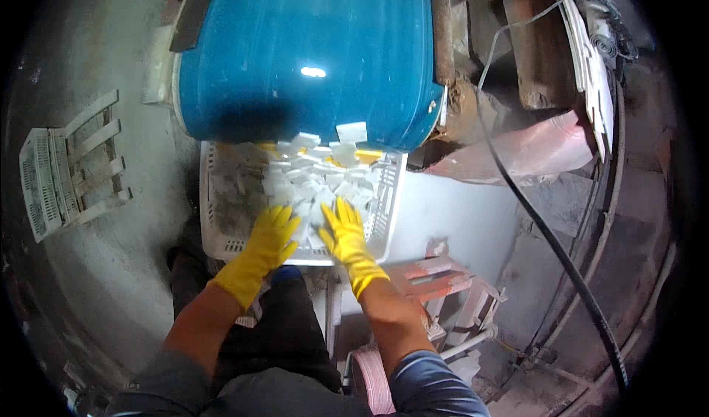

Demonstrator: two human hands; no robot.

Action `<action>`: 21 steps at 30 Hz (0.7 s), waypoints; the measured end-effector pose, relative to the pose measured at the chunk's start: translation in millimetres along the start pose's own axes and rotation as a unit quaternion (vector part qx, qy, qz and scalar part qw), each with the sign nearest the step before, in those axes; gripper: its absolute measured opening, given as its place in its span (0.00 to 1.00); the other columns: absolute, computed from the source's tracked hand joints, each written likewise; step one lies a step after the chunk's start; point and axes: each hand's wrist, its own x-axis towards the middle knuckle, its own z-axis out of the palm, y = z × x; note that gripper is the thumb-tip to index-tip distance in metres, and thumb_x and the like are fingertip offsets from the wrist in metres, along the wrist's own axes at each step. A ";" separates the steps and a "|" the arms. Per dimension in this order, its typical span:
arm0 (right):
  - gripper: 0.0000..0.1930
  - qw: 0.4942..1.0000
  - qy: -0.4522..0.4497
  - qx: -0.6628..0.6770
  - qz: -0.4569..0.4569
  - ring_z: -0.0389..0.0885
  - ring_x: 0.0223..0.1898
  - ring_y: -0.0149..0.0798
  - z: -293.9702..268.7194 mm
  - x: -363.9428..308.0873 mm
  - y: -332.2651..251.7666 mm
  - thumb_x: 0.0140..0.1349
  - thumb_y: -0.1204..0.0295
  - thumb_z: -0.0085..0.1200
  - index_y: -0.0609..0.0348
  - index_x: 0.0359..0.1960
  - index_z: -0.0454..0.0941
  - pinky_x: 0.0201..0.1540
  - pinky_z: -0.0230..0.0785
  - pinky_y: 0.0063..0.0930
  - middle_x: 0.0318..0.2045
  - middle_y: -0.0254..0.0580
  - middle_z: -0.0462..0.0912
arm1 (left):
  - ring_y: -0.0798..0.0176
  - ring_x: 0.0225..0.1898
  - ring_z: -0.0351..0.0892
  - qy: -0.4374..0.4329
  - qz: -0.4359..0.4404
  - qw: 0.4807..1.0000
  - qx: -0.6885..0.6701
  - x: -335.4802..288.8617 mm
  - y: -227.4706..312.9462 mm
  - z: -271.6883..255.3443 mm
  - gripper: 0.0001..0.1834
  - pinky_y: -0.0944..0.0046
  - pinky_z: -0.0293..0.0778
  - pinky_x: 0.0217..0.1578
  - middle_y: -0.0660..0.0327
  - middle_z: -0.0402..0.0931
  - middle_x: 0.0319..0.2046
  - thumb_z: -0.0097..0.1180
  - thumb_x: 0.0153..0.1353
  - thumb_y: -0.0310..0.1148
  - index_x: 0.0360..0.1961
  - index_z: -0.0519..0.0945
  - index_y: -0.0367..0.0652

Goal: The person operates a vibrating conveyor in a factory, repeatedly tilting a metal tray to move small gray blocks along the surface. They also handle a white basket filled with similar blocks, shaking it to redistribute the contents, and use a metal bar to adjust the tray position.

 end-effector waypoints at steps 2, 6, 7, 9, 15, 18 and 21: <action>0.31 0.995 0.050 0.084 0.004 0.69 0.69 0.66 12.5 -18.3 13.9 0.65 0.59 0.64 0.52 0.69 0.74 0.73 0.60 0.52 0.68 0.64 0.72 | 0.40 0.70 0.68 0.077 -0.048 0.995 -0.031 -18.9 -22.1 -10.9 0.36 0.44 0.63 0.71 0.45 0.71 0.68 0.71 0.58 0.38 0.67 0.75 0.42; 0.22 0.930 0.216 0.279 0.105 0.77 0.65 0.62 -51.1 19.1 10.8 0.69 0.72 0.56 0.63 0.64 0.76 0.70 0.67 0.45 0.59 0.65 0.81 | 0.45 0.60 0.80 0.269 -0.255 0.907 -0.200 -3.6 -69.3 -64.2 0.37 0.53 0.76 0.62 0.45 0.76 0.64 0.71 0.60 0.33 0.71 0.72 0.41; 0.21 0.909 0.276 0.269 0.160 0.77 0.65 0.59 -62.4 32.1 13.4 0.70 0.74 0.54 0.68 0.64 0.75 0.70 0.66 0.42 0.60 0.62 0.81 | 0.45 0.58 0.82 0.287 -0.214 0.920 -0.162 9.0 -117.3 -59.4 0.37 0.54 0.78 0.59 0.46 0.77 0.63 0.70 0.61 0.32 0.72 0.71 0.42; 0.22 0.848 0.324 0.377 0.184 0.81 0.59 0.44 -81.7 75.3 24.5 0.69 0.72 0.59 0.66 0.63 0.78 0.63 0.71 0.36 0.57 0.51 0.84 | 0.47 0.56 0.83 0.253 -0.245 0.923 -0.154 38.4 -151.4 -69.5 0.36 0.55 0.79 0.57 0.46 0.79 0.60 0.70 0.60 0.33 0.70 0.73 0.42; 0.20 0.832 0.136 0.495 0.209 0.81 0.55 0.40 -79.8 96.5 47.4 0.68 0.70 0.61 0.59 0.61 0.78 0.61 0.70 0.32 0.56 0.43 0.85 | 0.51 0.63 0.77 0.182 -0.251 0.944 -0.114 61.1 -152.5 -57.6 0.34 0.56 0.72 0.65 0.49 0.78 0.63 0.67 0.55 0.28 0.65 0.74 0.40; 0.21 0.845 0.160 0.477 0.181 0.79 0.59 0.38 -100.0 51.6 8.0 0.67 0.77 0.61 0.59 0.62 0.79 0.66 0.67 0.33 0.56 0.42 0.83 | 0.53 0.67 0.73 0.226 -0.232 0.896 -0.303 11.1 -112.5 -70.2 0.36 0.56 0.68 0.69 0.50 0.75 0.66 0.65 0.52 0.24 0.66 0.73 0.40; 0.21 0.894 0.166 0.388 0.149 0.76 0.65 0.41 -210.3 -21.1 -75.3 0.70 0.80 0.57 0.62 0.64 0.77 0.71 0.63 0.35 0.61 0.47 0.81 | 0.53 0.71 0.68 0.222 -0.171 0.835 -0.474 -42.8 -46.5 -118.5 0.44 0.56 0.63 0.73 0.52 0.71 0.70 0.62 0.50 0.19 0.72 0.67 0.42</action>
